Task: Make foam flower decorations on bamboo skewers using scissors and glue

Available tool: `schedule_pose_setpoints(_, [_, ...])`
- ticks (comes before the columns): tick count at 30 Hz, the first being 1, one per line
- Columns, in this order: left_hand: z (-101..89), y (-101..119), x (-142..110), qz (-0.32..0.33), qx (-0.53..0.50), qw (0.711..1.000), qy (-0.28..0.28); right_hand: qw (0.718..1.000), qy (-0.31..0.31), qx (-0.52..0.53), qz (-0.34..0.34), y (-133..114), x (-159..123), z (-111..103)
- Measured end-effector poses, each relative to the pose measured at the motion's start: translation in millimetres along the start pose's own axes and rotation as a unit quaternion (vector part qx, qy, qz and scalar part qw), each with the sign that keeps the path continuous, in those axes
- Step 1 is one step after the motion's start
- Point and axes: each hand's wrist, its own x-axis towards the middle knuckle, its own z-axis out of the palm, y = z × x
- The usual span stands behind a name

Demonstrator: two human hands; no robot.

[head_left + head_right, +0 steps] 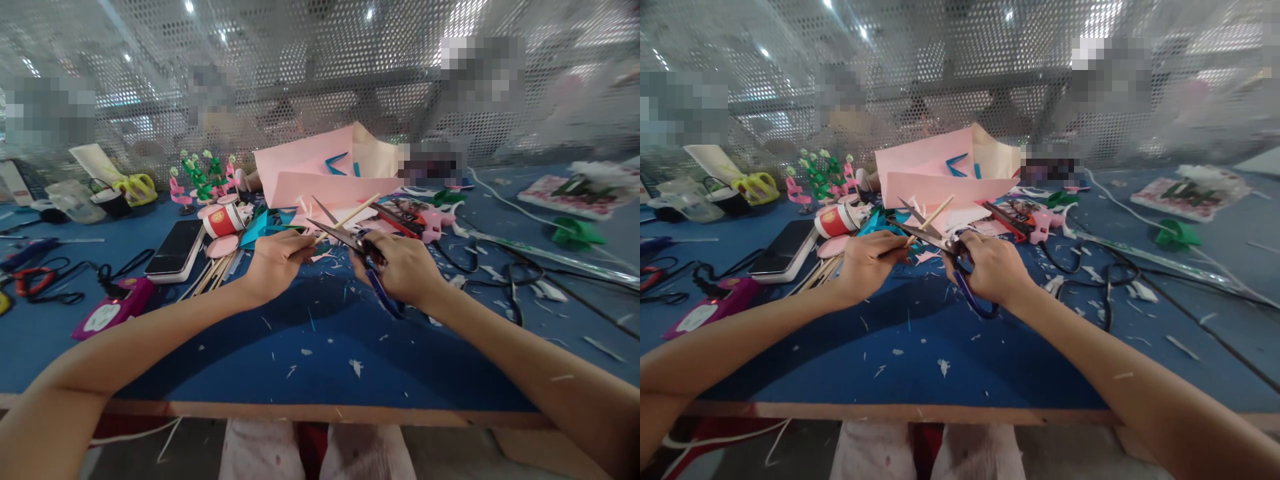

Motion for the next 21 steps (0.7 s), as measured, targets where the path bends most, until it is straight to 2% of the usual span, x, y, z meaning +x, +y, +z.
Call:
schedule_pose_setpoints(4, [-2.7,3,2,-0.029,-0.067,0.997,-0.031,1.0,0.012,0.003,-0.01,2,-1,1])
schedule_pose_setpoints(8, [-6.0,4,6,-0.034,-0.085,0.994,-0.061,1.0,0.004,0.008,-0.007,4,0,0])
schedule_pose_setpoints(16, [-3.6,-4,5,0.006,-0.05,0.997,-0.059,0.999,-0.047,0.019,0.013,2,2,-5])
schedule_pose_setpoints(21, [-2.6,-1,3,0.039,0.02,0.998,-0.036,0.998,-0.054,0.004,0.019,-2,3,-9])
